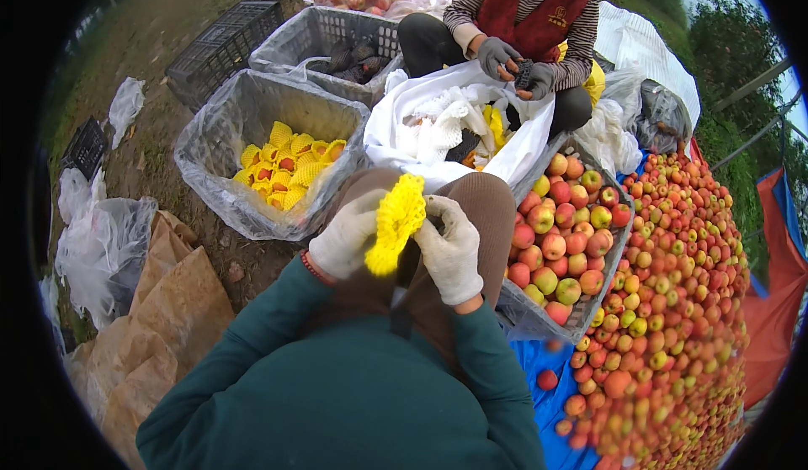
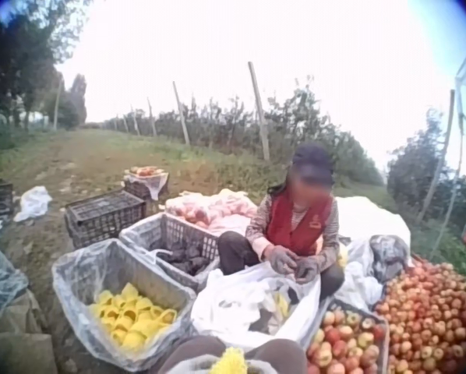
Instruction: The person picks apples from a large pile, places each one into a yellow foam net, and then puts the netted apple into a plastic-lined crate. The process is repeated continuously.
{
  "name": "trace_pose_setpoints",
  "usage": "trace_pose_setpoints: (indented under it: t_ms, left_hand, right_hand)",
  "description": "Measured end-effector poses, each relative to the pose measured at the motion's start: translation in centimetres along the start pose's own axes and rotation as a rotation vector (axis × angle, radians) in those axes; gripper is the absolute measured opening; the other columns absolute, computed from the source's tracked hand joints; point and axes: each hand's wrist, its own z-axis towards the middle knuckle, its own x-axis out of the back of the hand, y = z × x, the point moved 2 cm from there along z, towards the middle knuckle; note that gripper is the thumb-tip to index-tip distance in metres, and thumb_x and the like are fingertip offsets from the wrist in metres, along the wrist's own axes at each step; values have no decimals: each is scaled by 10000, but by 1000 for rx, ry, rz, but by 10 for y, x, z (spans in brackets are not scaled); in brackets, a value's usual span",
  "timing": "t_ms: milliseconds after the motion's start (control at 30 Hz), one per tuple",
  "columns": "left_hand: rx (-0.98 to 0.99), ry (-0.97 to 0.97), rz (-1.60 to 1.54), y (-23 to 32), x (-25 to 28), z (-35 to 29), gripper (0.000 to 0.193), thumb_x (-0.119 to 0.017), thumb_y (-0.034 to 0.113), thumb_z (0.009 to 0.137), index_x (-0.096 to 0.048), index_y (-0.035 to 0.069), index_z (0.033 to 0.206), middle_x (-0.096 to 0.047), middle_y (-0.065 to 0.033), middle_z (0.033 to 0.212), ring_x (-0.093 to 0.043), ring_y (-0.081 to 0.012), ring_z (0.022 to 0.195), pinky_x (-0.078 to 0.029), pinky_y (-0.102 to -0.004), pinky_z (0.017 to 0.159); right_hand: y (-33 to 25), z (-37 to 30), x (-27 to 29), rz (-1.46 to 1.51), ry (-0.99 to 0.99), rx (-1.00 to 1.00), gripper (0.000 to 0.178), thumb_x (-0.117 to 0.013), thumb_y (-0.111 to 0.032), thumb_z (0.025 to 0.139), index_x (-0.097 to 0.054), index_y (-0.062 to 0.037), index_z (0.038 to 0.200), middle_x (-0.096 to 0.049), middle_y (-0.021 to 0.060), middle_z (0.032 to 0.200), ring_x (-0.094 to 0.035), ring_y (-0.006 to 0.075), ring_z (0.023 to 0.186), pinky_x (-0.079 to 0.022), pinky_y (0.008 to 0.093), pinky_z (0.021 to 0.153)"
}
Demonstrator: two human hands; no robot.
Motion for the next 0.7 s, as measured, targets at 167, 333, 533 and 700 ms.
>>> trace_pose_setpoints:
  t_ms: [167, 333, 533, 700]
  left_hand:
    - [-325, -27, 598, -8, 15, 1, 310, -492, 166, 927, -493, -5, 1185, -573, -67, 1101, -560, -152, 1021, -451, -275, 876]
    - [-90, 131, 3, -5, 16, -5, 320, -374, 184, 974, -483, -20, 1195, -552, -103, 1149, -540, -179, 1061, -429, -309, 921]
    - [-373, 381, 515, -1, 19, -24, 285, -605, 34, 787, -549, -21, 1061, -605, -92, 984, -596, -156, 879, -482, -267, 786]
    - [-369, 359, 738, -12, 14, -20, 272, -642, 83, 783, -577, -9, 1030, -622, -108, 959, -610, -161, 862, -483, -266, 791]
  right_hand:
    - [1, 0, 3, 131, 32, -106, 245, -593, 37, 811, -550, 40, 1052, -606, 54, 915, -573, 94, 813, -486, 225, 725]
    - [3, 2, 14, 24, 61, -89, 245, -613, 23, 798, -544, 38, 1033, -603, 51, 916, -565, 87, 802, -480, 223, 717]
    - [7, 5, 19, -115, 91, -18, 245, -623, 12, 796, -546, 36, 1027, -603, 51, 906, -564, 84, 803, -474, 221, 734]
    - [7, -1, 6, -124, 16, 12, 238, -631, 7, 793, -550, 37, 1015, -601, 51, 893, -561, 80, 802, -470, 217, 730]
